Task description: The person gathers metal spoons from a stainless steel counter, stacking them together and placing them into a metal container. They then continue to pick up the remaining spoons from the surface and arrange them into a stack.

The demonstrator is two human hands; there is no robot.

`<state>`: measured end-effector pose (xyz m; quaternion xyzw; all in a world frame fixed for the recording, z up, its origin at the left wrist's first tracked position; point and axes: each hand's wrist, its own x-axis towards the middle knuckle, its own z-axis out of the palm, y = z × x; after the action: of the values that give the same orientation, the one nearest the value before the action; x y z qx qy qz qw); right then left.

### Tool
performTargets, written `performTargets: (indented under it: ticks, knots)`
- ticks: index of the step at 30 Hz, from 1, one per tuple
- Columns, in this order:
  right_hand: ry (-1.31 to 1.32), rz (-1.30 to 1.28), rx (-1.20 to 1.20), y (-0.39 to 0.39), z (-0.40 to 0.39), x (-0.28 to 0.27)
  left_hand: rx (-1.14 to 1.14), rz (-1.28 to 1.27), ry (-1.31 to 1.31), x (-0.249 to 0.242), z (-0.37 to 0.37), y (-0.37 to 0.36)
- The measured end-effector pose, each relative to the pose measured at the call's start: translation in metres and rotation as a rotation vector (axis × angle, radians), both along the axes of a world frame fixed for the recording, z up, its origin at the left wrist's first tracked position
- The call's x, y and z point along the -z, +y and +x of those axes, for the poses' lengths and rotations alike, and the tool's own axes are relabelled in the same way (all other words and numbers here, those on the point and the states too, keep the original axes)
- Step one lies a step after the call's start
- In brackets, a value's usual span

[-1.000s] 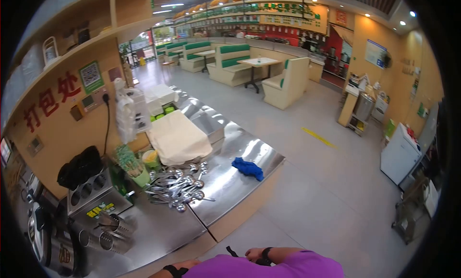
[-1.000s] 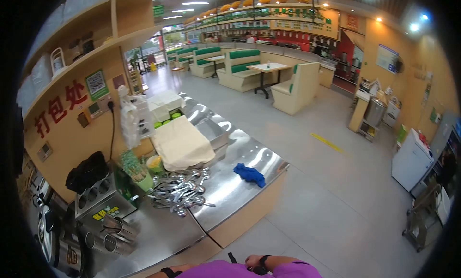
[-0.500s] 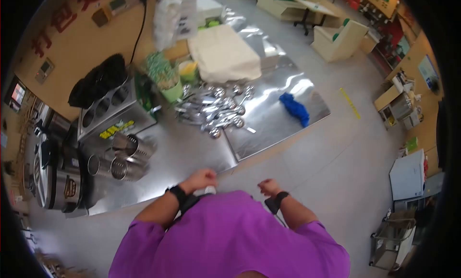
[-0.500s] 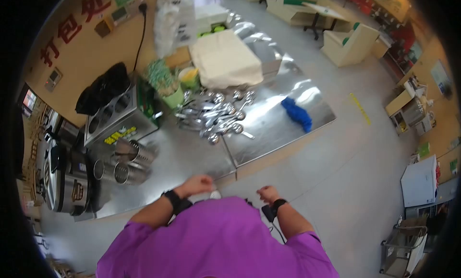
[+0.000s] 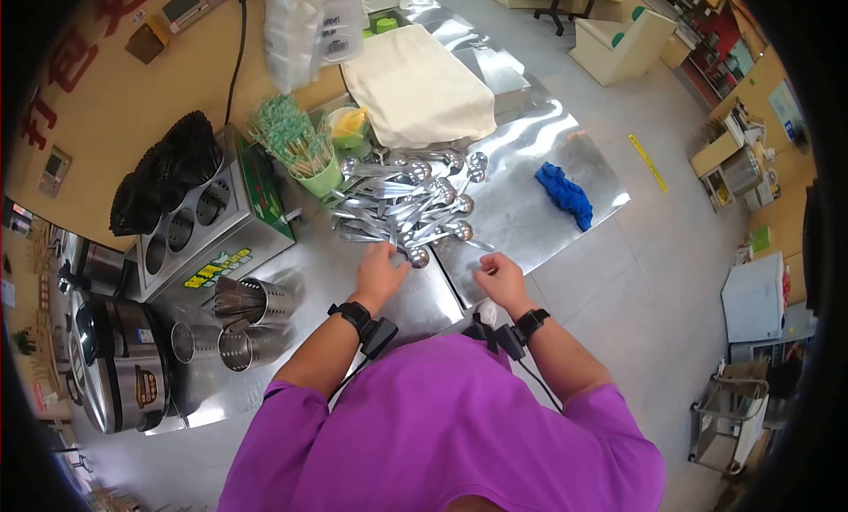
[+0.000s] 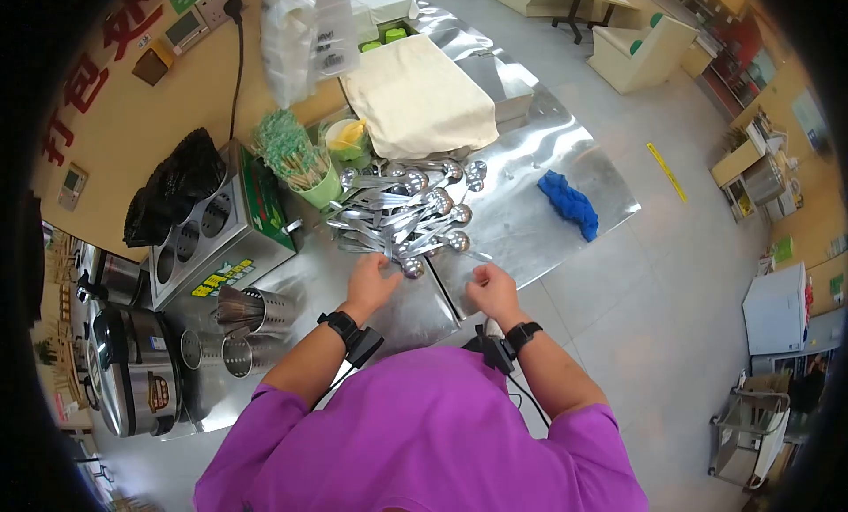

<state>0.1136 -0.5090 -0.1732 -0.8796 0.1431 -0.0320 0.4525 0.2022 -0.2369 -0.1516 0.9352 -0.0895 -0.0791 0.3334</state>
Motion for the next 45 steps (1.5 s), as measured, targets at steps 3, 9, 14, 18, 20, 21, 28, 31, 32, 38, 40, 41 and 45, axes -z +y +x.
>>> performTargets:
  ticks: [3, 9, 14, 18, 20, 21, 28, 31, 32, 38, 40, 41, 45]
  knots:
    - [0.047, -0.300, -0.115, -0.016, 0.035, -0.005, -0.073, 0.093, 0.073, -0.002, 0.011, -0.012]
    - [0.204, -0.377, -0.645, -0.044, 0.077, 0.017, -0.132, 0.169, 0.170, 0.022, 0.009, -0.015]
    - [0.265, -0.297, -0.644, -0.053, 0.089, 0.034, -0.132, 0.291, -0.024, -0.037, 0.039, -0.060]
    - [0.230, -0.267, -0.724, -0.059, 0.094, 0.024, 0.136, 0.479, -0.279, -0.041, 0.088, -0.097]
    - [0.208, -0.243, -0.708, -0.060, 0.091, 0.016, 0.209, 0.600, -0.201, -0.044, 0.104, -0.107]
    - [0.201, -0.246, -0.698, -0.059, 0.088, 0.015, 0.244, 0.661, -0.157, -0.045, 0.111, -0.111]
    - [0.210, -0.259, -0.575, -0.049, 0.071, 0.008, 0.303, 0.602, -0.009, -0.037, 0.130, -0.106]
    - [0.172, -0.260, -0.542, -0.047, 0.066, 0.011, 0.351, 0.615, -0.088, -0.022, 0.129, -0.101]
    - [0.160, -0.257, -0.532, -0.046, 0.065, 0.016, 0.355, 0.613, -0.095, -0.012, 0.128, -0.097]
    - [0.158, -0.246, -0.493, -0.041, 0.061, 0.015, 0.343, 0.657, -0.213, -0.015, 0.096, -0.102]
    - [0.161, -0.257, -0.488, -0.041, 0.063, 0.017, 0.359, 0.641, -0.244, -0.011, 0.092, -0.099]
    - [0.155, -0.262, -0.488, -0.041, 0.063, 0.019, 0.362, 0.607, -0.308, -0.006, 0.091, -0.095]
    - [0.127, -0.279, -0.473, -0.041, 0.059, 0.021, 0.388, 0.536, -0.498, 0.008, 0.086, -0.082]
